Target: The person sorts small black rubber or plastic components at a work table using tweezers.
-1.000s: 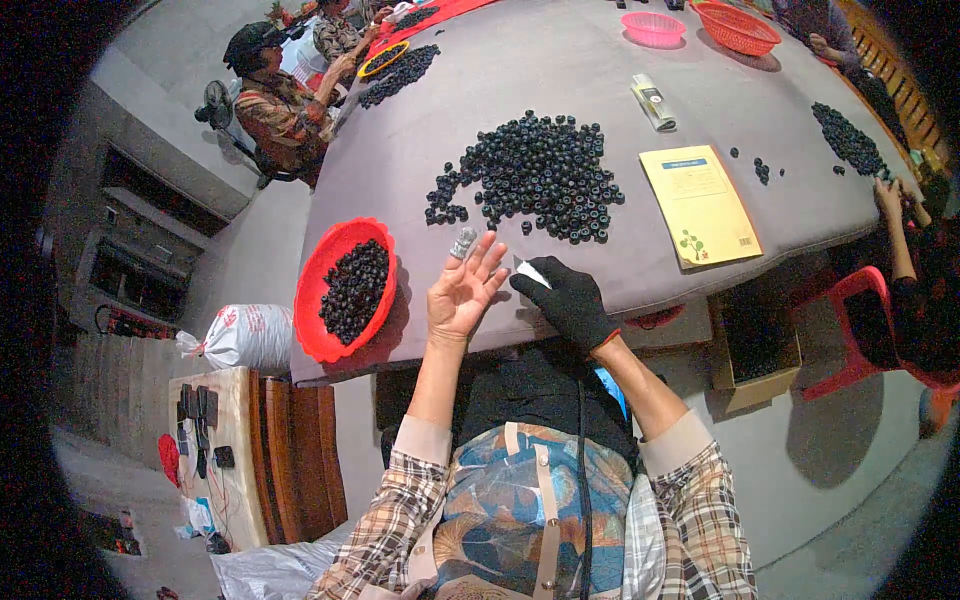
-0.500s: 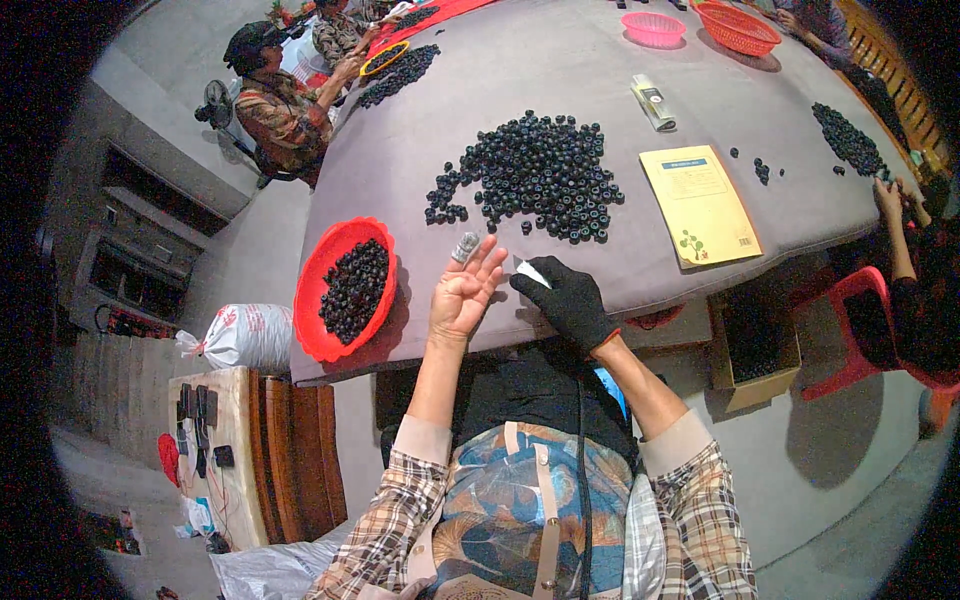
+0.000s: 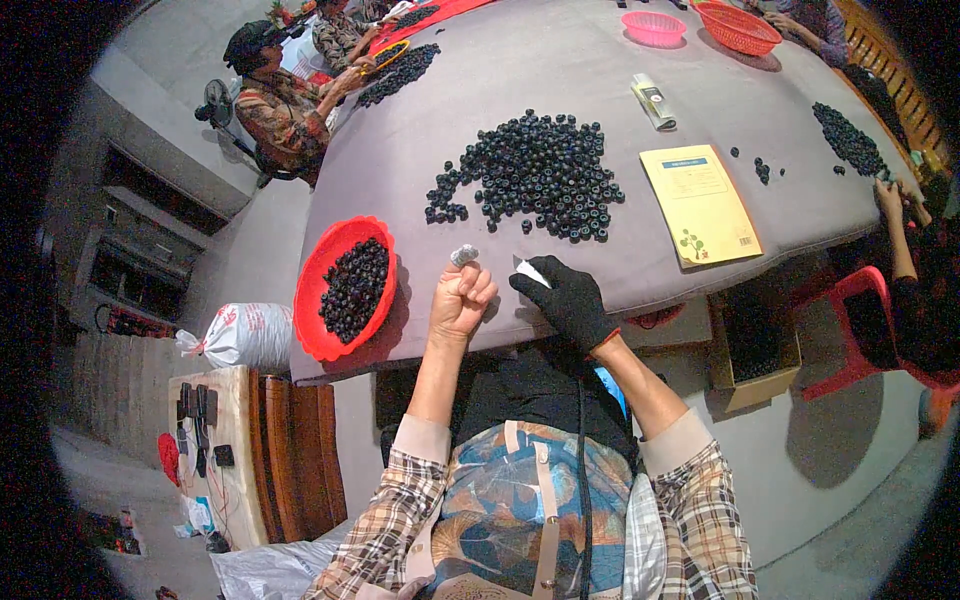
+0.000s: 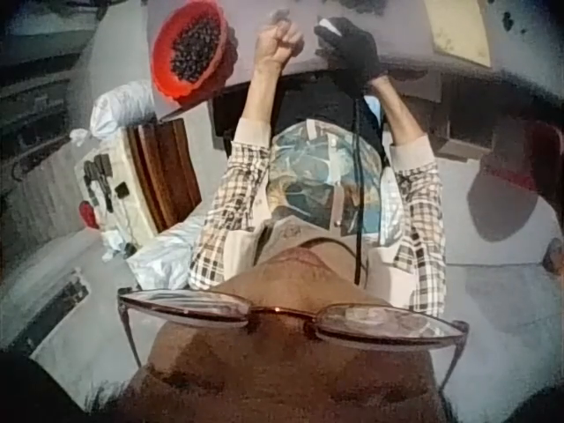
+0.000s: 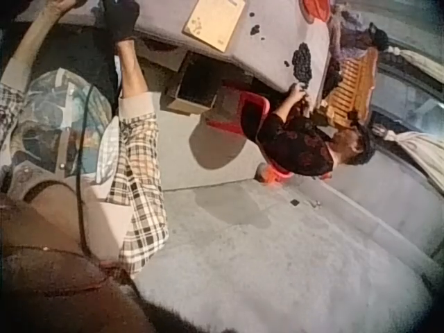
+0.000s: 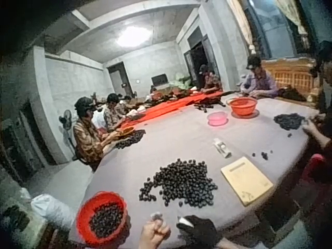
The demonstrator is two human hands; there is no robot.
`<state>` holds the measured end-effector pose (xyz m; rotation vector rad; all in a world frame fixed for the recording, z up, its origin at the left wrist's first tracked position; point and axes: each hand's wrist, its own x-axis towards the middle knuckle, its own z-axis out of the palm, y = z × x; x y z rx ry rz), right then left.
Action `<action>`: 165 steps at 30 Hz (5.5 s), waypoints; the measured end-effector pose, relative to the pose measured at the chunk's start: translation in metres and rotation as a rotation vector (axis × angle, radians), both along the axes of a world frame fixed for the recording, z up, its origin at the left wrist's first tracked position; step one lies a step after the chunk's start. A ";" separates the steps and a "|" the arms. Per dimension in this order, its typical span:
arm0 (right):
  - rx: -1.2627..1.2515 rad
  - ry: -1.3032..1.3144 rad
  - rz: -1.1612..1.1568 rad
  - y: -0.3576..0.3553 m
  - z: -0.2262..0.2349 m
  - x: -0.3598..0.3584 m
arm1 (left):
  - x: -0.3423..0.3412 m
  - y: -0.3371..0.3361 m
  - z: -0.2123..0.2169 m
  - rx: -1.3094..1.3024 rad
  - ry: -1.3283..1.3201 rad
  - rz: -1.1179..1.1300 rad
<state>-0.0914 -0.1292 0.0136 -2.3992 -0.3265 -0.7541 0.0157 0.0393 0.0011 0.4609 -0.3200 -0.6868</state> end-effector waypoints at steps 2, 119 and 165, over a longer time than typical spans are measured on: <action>0.104 0.035 0.001 0.003 0.000 0.000 | 0.000 0.002 0.000 -0.014 -0.017 -0.010; 0.174 0.027 -0.004 -0.003 0.001 0.001 | 0.006 -0.029 0.018 0.565 -0.269 0.273; 0.461 0.275 -0.095 0.008 0.004 0.006 | -0.028 -0.019 0.008 0.484 -0.289 0.090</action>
